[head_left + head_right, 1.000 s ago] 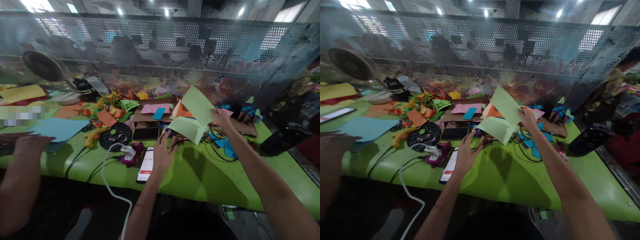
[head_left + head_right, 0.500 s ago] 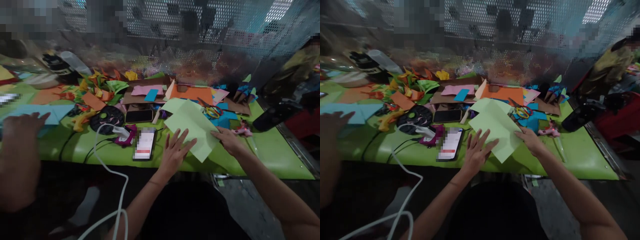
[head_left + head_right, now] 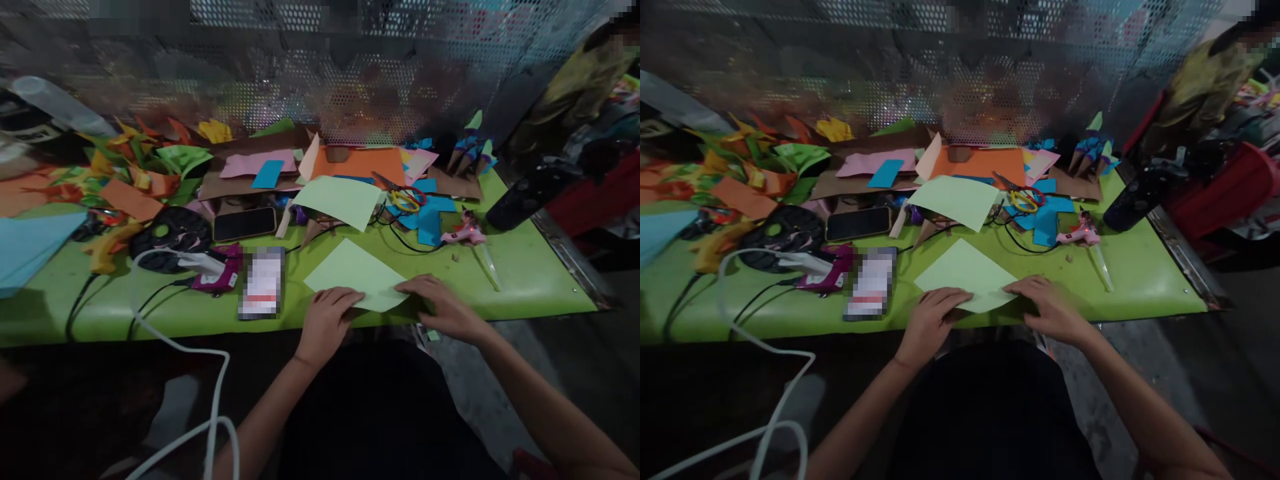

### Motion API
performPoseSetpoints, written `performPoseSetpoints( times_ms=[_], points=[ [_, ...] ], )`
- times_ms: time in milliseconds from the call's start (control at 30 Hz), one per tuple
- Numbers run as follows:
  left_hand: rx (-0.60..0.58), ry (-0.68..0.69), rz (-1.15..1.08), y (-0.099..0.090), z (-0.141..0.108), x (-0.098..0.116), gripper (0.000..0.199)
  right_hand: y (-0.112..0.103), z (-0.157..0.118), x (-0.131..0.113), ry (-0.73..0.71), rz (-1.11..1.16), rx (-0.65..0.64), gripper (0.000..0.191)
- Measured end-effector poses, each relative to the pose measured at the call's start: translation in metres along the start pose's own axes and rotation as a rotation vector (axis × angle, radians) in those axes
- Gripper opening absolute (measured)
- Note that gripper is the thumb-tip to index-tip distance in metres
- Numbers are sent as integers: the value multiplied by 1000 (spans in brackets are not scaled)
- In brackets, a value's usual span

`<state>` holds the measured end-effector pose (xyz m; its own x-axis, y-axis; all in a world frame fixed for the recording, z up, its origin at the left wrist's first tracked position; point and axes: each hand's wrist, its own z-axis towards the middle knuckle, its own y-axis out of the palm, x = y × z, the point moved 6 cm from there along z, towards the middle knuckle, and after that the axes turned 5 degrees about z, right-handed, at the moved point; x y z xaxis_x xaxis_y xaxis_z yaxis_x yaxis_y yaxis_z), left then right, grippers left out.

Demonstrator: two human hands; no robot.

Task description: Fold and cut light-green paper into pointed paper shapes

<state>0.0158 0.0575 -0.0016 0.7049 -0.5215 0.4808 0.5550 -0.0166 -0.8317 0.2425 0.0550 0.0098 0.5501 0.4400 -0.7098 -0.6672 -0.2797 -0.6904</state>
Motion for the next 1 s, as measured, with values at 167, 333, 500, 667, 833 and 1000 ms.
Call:
performPoseSetpoints(
  times_ms=[167,333,500,667,833,1000],
  points=[
    [-14,-72,19,0,14,-4,14,9,3,17,87,-21,192,20],
    [-45,-214,179,4,22,-12,24,9,7,21,144,5,299,13],
    [-92,-203,67,-2,21,-11,6,4,6,19,127,8,293,12],
    [184,-206,53,-30,7,-11,37,-1,2,-9,-46,-104,325,17],
    [424,-123,126,-64,-24,16,47,17,1,-52,-219,-250,332,19],
    [252,51,144,-56,-42,48,56,52,11,-80,-257,-282,285,13]
  ],
)
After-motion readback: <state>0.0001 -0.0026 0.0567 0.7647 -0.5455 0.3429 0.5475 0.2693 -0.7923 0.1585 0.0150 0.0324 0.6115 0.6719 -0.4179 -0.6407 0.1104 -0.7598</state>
